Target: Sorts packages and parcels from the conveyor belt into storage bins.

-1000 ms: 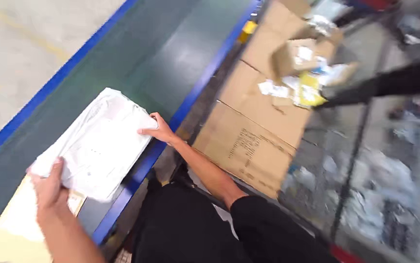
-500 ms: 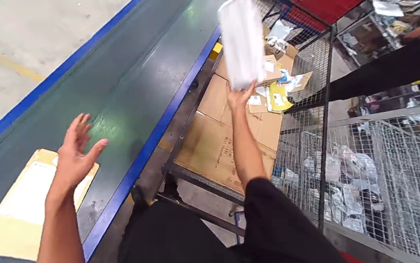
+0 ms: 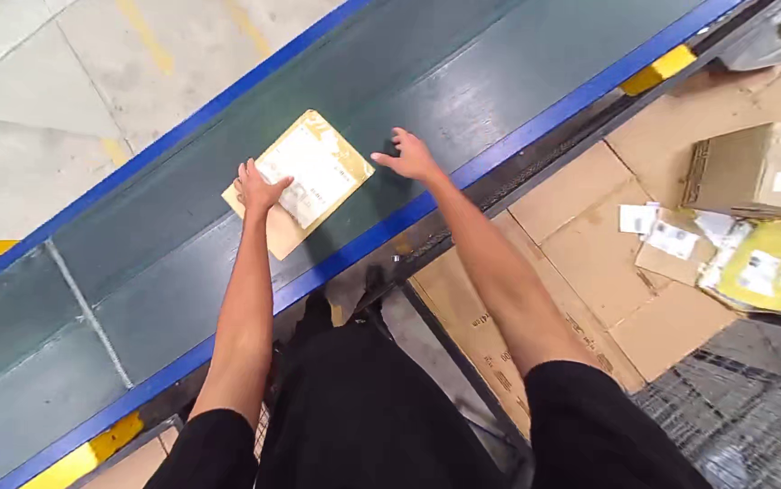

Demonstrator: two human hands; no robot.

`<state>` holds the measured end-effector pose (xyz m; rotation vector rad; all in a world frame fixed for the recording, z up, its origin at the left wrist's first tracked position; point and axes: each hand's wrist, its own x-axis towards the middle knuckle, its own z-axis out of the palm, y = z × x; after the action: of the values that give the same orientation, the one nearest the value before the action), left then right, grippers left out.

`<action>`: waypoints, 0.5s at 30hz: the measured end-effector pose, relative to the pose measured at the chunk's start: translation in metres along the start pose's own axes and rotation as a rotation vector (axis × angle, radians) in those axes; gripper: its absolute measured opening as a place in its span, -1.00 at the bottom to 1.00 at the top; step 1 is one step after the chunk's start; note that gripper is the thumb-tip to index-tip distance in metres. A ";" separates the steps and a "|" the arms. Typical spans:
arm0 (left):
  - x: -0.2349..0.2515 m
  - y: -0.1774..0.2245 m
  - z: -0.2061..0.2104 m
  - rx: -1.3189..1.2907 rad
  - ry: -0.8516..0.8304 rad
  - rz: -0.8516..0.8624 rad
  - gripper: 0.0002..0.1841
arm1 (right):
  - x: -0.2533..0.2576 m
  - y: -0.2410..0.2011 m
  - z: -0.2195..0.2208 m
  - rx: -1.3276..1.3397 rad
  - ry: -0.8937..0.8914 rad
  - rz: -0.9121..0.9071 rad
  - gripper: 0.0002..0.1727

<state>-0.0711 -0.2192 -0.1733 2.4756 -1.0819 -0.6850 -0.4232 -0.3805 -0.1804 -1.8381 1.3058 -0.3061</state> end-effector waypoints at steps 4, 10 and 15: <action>0.018 0.025 0.000 0.213 -0.142 0.047 0.30 | 0.017 -0.049 0.060 0.011 0.021 0.176 0.22; -0.018 0.020 0.001 0.185 -0.279 0.423 0.09 | -0.053 -0.020 0.058 0.426 0.070 0.193 -0.29; -0.059 -0.071 -0.014 -0.056 -0.154 0.495 -0.13 | -0.172 0.079 -0.029 0.805 0.496 0.372 -0.32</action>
<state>-0.0568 -0.1265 -0.1797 2.0083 -1.6280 -0.7390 -0.5669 -0.2542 -0.1773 -0.8459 1.5128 -0.9641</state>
